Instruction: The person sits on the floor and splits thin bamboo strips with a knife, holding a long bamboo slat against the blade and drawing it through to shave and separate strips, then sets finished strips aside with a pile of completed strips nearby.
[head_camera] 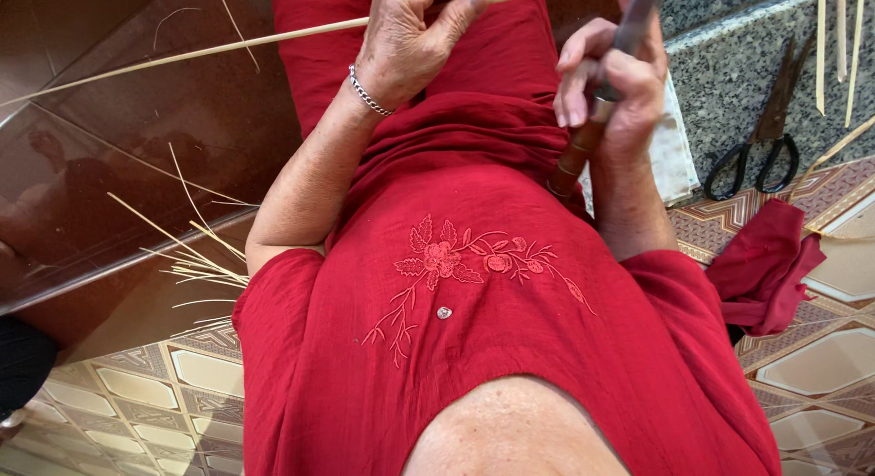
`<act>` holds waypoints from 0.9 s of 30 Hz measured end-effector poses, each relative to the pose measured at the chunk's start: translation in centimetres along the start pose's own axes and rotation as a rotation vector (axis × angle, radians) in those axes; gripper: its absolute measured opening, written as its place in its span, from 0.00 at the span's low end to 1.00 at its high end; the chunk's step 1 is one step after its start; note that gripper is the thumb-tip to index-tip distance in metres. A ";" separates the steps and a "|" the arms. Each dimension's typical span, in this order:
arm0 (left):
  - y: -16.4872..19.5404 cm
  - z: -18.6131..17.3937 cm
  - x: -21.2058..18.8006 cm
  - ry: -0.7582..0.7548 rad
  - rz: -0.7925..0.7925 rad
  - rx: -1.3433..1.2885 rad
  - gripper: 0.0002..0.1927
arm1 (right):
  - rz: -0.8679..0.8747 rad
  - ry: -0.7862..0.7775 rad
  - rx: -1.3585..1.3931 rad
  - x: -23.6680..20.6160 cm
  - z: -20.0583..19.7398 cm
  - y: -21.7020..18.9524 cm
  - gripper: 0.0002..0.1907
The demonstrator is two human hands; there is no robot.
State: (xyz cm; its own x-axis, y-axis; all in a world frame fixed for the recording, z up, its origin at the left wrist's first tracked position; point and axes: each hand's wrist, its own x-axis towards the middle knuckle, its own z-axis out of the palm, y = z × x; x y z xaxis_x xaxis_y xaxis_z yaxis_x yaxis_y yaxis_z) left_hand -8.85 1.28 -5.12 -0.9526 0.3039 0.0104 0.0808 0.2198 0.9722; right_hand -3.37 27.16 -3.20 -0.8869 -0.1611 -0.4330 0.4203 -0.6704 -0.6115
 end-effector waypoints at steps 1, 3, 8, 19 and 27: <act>0.2 -0.1 0.0 -0.012 -0.037 -0.015 0.05 | 0.046 0.077 0.032 -0.2 0.2 -0.4 0.39; 0.5 -0.3 -0.1 -0.035 -0.109 -0.048 0.05 | 0.117 0.099 -0.011 -0.6 0.8 -0.7 0.39; 1.2 -0.4 -0.6 -0.048 -0.059 -0.114 0.04 | 0.110 -0.274 -0.352 -2.1 1.8 0.5 0.35; 2.4 -0.2 -0.6 -0.059 -0.005 -0.193 0.05 | 0.246 -0.380 -0.172 -1.0 3.9 -1.0 0.30; 2.3 0.1 -0.8 -0.027 0.019 -0.150 0.07 | 0.234 -0.389 -0.112 -0.9 4.6 -0.5 0.32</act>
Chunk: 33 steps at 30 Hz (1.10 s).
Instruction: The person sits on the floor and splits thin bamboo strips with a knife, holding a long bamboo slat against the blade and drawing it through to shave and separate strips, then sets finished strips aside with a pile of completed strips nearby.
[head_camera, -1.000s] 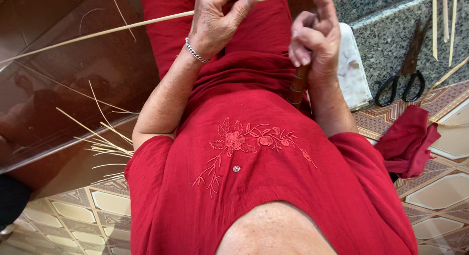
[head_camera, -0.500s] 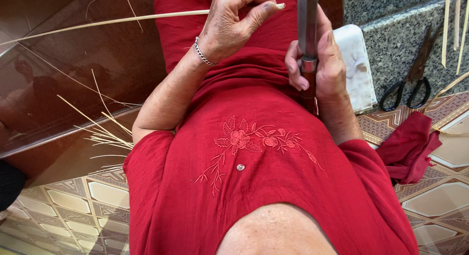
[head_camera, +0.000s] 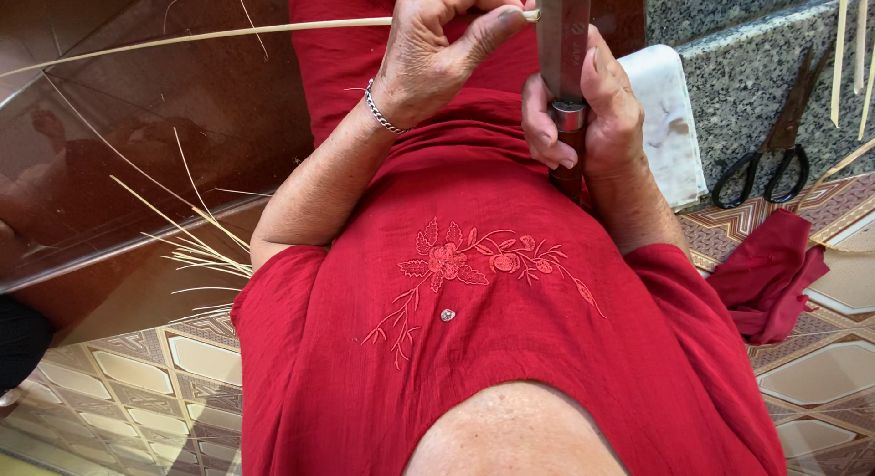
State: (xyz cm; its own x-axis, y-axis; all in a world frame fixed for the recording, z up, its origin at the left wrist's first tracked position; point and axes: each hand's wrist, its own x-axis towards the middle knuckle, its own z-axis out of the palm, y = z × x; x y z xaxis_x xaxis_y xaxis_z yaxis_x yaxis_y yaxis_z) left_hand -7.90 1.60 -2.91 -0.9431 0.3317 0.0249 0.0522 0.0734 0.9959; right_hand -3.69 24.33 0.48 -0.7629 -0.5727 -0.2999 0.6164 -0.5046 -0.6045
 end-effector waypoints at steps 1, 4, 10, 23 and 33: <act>0.0 0.0 0.0 -0.001 -0.015 -0.035 0.07 | -0.010 -0.008 -0.006 0.0 -0.2 0.1 0.32; 0.1 0.1 0.0 -0.002 -0.046 -0.106 0.08 | -0.034 -0.028 0.010 0.1 -0.4 0.5 0.33; 0.5 -0.2 0.1 -0.013 -0.046 -0.134 0.08 | -0.047 -0.045 0.062 0.4 -0.7 0.9 0.35; 1.3 -0.4 1.2 -0.015 -0.017 -0.117 0.07 | -0.080 -0.055 0.076 1.0 -0.3 0.3 0.33; 2.2 -0.9 1.3 -0.039 0.033 -0.053 0.04 | -0.079 -0.046 0.058 0.8 0.2 0.5 0.35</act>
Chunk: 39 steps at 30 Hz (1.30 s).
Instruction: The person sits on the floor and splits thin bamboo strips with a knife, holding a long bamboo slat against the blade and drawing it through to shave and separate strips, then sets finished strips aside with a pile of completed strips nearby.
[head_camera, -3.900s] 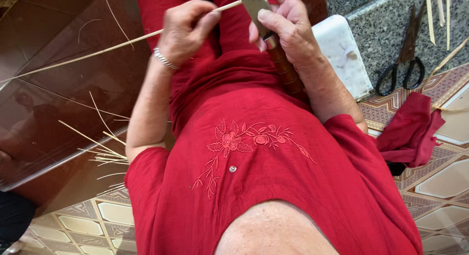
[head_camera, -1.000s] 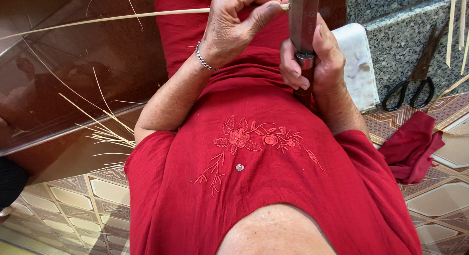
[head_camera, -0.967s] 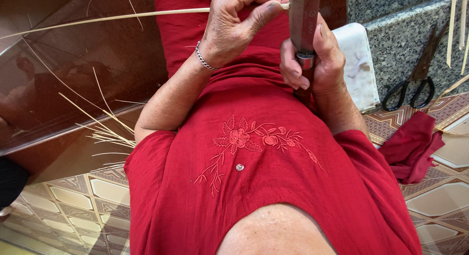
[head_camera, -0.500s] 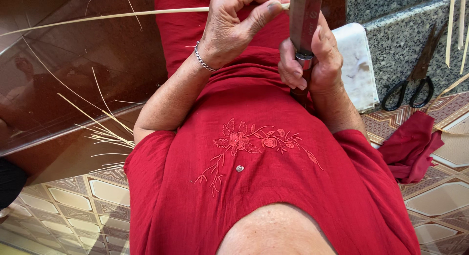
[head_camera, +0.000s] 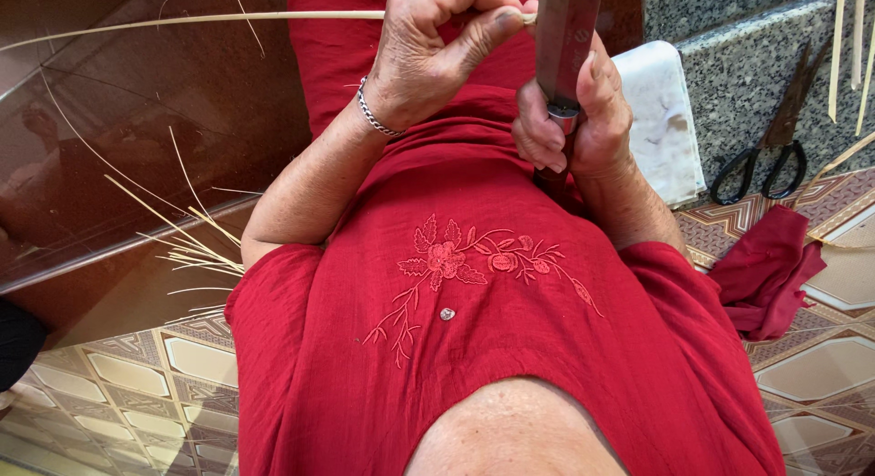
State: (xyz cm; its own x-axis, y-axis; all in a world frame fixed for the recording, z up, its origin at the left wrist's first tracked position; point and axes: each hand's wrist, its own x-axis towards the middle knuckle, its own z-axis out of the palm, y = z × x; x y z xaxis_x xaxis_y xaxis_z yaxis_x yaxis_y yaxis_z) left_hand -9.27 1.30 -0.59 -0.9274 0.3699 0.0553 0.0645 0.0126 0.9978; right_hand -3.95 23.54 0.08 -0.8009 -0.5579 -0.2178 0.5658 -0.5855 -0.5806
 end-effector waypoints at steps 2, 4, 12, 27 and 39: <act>0.2 -0.1 0.1 -0.001 -0.007 0.024 0.04 | -0.003 -0.017 0.009 0.1 0.1 -0.1 0.35; 0.3 -0.2 0.2 0.002 -0.010 0.025 0.04 | -0.003 -0.015 0.029 0.2 0.2 -0.3 0.35; 0.2 -0.4 0.7 -0.034 -0.023 -0.019 0.03 | -0.020 0.018 -0.005 0.2 0.2 -0.3 0.34; 0.4 -0.1 1.7 -0.071 0.149 0.135 0.03 | -0.044 0.032 -0.016 0.0 -0.5 -0.1 0.32; 0.9 -0.2 2.3 -0.100 0.170 0.200 0.04 | -0.035 0.049 -0.023 0.1 -1.0 -0.3 0.31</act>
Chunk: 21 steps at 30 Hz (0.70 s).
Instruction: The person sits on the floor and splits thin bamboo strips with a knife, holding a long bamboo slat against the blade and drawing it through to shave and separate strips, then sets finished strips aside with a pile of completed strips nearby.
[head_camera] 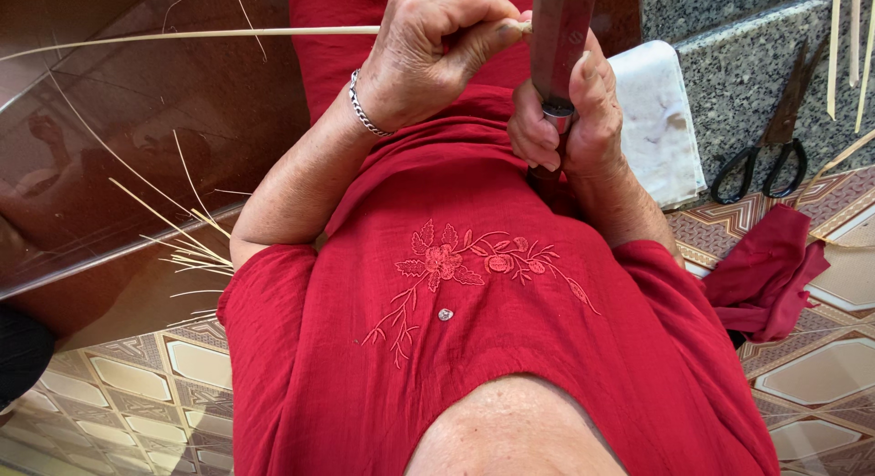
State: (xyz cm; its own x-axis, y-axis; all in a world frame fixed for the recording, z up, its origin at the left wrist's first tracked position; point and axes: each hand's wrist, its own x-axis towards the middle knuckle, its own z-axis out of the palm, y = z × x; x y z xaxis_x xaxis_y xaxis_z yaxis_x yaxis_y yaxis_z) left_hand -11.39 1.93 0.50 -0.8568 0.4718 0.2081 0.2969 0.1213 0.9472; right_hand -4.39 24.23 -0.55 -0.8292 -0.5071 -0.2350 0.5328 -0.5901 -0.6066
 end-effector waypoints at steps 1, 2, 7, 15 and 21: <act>0.0 0.0 0.0 -0.001 0.004 0.008 0.04 | 0.000 -0.003 0.002 0.0 -0.1 0.1 0.30; 0.0 0.0 0.0 -0.003 0.008 0.017 0.04 | -0.002 -0.005 0.006 0.0 -0.2 0.1 0.30; -0.2 0.3 0.2 -0.014 0.023 0.054 0.04 | -0.008 -0.013 0.044 0.3 -1.0 0.5 0.28; 0.2 -1.0 0.0 -0.123 -0.047 -0.105 0.04 | 0.033 -0.049 0.057 0.0 -0.5 -0.4 0.34; 0.4 -1.3 -1.1 -0.134 -0.153 0.041 0.04 | 0.120 -0.097 -0.014 0.0 -0.4 -1.1 0.45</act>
State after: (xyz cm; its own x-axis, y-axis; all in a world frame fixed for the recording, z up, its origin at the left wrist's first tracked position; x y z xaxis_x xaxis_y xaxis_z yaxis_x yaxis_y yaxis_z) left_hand -10.90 0.30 1.00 -0.8304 0.5566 0.0262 0.1870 0.2341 0.9540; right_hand -5.02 25.11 -0.22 -0.7394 -0.6321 -0.2320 0.6238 -0.5134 -0.5893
